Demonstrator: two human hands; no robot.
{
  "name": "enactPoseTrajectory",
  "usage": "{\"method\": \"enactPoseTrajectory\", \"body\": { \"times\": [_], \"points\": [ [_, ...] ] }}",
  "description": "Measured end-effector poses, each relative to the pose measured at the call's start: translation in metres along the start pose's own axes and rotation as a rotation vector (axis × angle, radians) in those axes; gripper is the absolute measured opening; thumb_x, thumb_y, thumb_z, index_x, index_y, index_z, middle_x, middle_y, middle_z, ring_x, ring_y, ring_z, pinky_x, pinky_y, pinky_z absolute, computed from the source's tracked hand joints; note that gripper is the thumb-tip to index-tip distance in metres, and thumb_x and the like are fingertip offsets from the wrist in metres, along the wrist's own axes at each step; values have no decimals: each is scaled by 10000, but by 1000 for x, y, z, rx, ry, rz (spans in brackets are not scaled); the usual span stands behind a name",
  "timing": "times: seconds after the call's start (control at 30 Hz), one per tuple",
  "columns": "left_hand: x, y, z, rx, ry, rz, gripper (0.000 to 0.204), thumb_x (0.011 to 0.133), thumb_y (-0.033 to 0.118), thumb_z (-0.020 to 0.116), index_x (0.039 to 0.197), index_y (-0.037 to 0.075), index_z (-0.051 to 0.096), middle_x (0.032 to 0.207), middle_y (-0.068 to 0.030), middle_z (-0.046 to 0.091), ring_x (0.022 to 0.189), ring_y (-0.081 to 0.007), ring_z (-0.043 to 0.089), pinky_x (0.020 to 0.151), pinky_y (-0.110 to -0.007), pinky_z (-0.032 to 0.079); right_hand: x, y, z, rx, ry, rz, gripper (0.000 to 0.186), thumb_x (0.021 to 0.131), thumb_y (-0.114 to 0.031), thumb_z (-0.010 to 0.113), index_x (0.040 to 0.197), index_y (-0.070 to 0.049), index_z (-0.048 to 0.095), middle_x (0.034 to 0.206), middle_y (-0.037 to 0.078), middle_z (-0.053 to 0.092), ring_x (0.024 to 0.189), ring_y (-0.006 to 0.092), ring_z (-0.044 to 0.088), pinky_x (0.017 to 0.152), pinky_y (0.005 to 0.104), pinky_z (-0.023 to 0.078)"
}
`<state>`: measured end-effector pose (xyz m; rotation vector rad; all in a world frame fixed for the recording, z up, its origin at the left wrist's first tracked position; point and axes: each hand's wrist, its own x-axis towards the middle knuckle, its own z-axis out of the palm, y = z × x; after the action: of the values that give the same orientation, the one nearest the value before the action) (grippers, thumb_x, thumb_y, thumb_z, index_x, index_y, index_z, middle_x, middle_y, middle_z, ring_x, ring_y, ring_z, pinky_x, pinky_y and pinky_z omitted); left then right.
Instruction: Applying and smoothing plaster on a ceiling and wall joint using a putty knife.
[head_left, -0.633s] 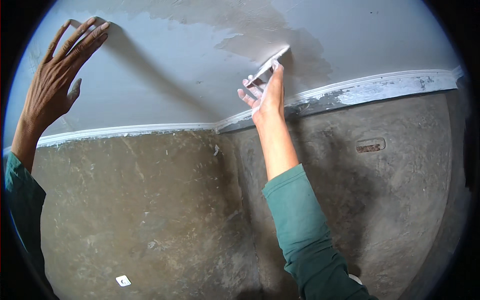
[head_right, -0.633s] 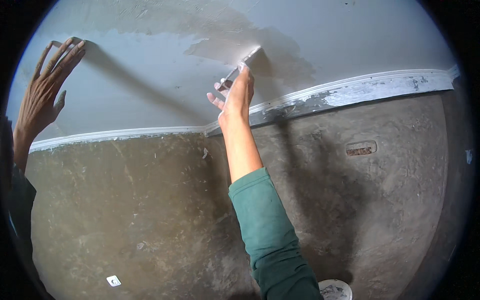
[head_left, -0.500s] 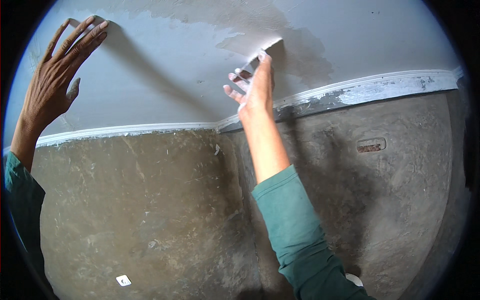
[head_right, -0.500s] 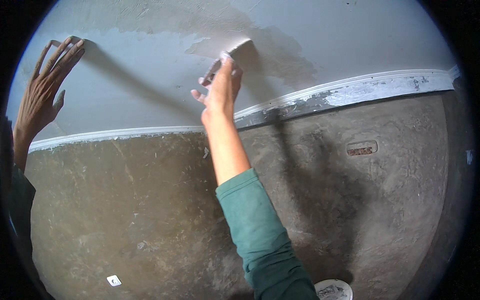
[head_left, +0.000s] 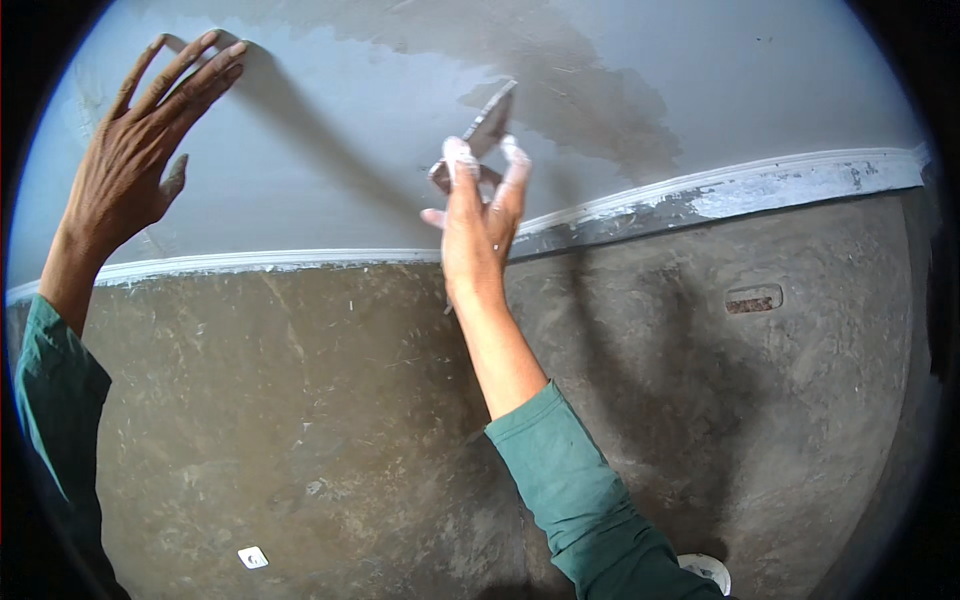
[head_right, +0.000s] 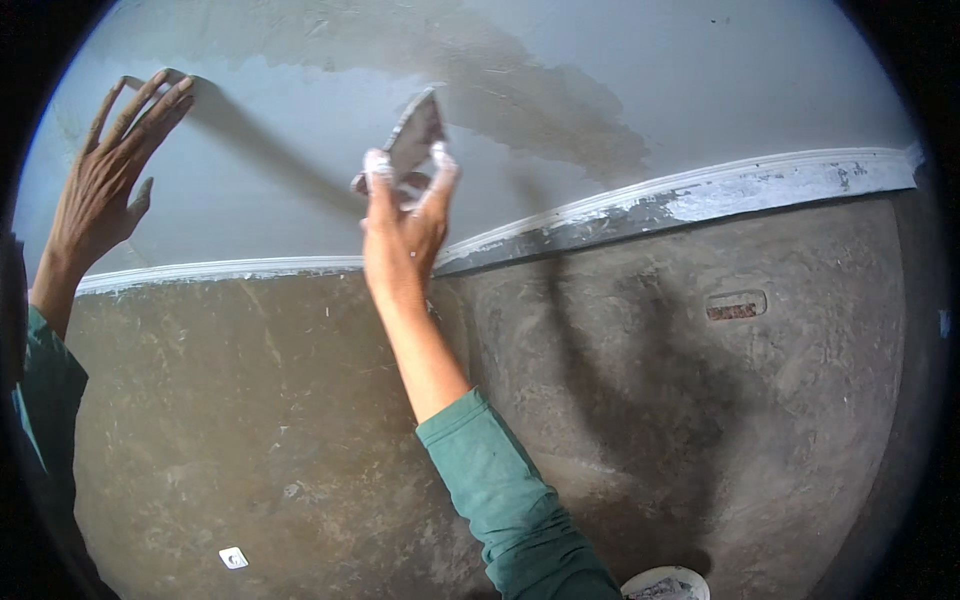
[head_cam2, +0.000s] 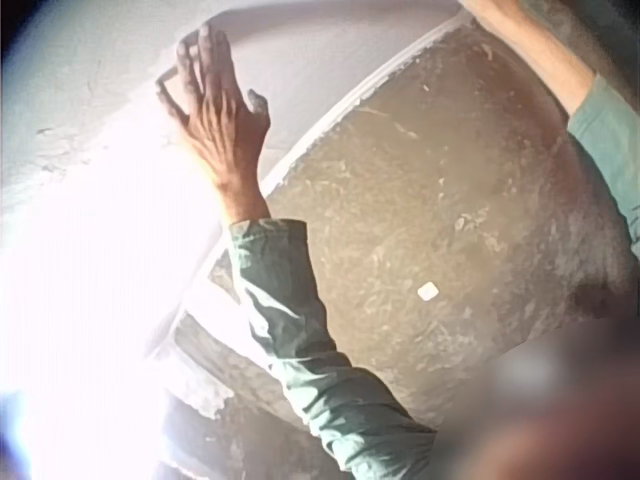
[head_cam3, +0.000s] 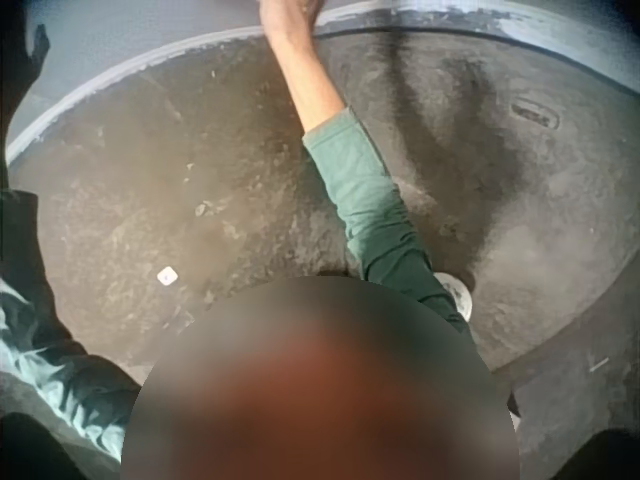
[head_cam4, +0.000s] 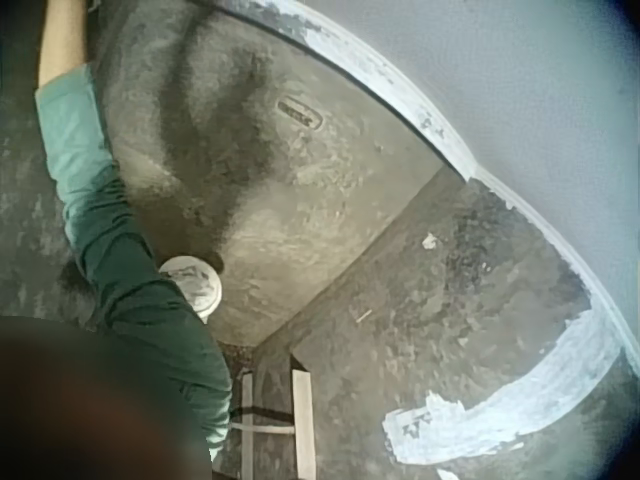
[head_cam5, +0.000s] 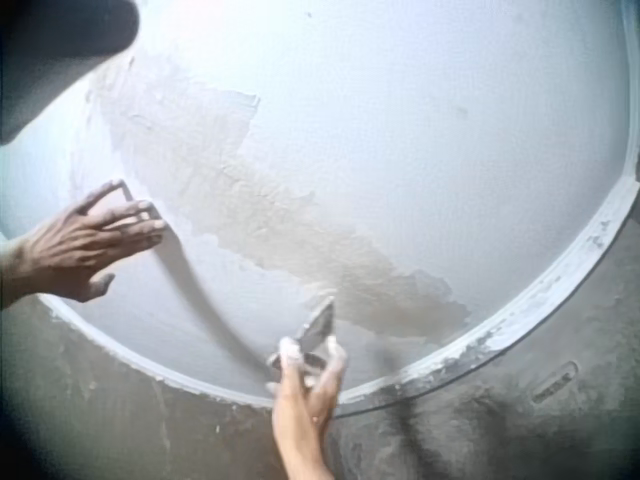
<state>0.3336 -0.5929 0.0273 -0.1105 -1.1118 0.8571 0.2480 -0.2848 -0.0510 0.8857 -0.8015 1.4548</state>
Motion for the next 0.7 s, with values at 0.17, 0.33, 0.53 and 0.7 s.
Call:
{"method": "enactPoseTrajectory", "body": {
  "times": [0.17, 0.33, 0.53, 0.7],
  "points": [
    [6, 4, 5, -8, 46, 27, 1127, 715, 105, 840, 1643, 256, 220, 1717, 69, 196, 1577, -151, 178, 1343, -426, 63, 30, 25, 12, -31, 220, -244, 839, 886, -309, 819, 1525, -39, 347, 1332, 199, 515, 1145, 298, 591, 945, 419, 516],
    [0, -3, 6, 18, 38, 27, 1136, 729, 138, 855, 1646, 265, 197, 1718, 75, 189, 1576, -144, 180, 1343, -423, 70, 55, 23, 44, -148, 374, -483, 809, 855, -242, 819, 1513, -64, 384, 1357, 202, 477, 1252, 361, 514, 1038, 471, 442],
    [-1, -4, 5, 32, -24, 15, 1124, 757, 160, 859, 1647, 284, 183, 1720, 78, 176, 1576, -139, 176, 1342, -420, 70, 60, 11, 70, -231, 496, -471, 810, 841, -247, 836, 1485, -69, 379, 1299, 217, 452, 1226, 385, 539, 995, 492, 491],
    [1, -3, 4, 17, -15, 7, 1138, 740, 151, 869, 1645, 283, 193, 1720, 79, 177, 1576, -140, 176, 1342, -417, 70, 54, 22, 75, -352, 507, -368, 806, 801, -344, 858, 1434, -108, 419, 1235, 216, 496, 1156, 403, 569, 943, 518, 484]
  ]
}}
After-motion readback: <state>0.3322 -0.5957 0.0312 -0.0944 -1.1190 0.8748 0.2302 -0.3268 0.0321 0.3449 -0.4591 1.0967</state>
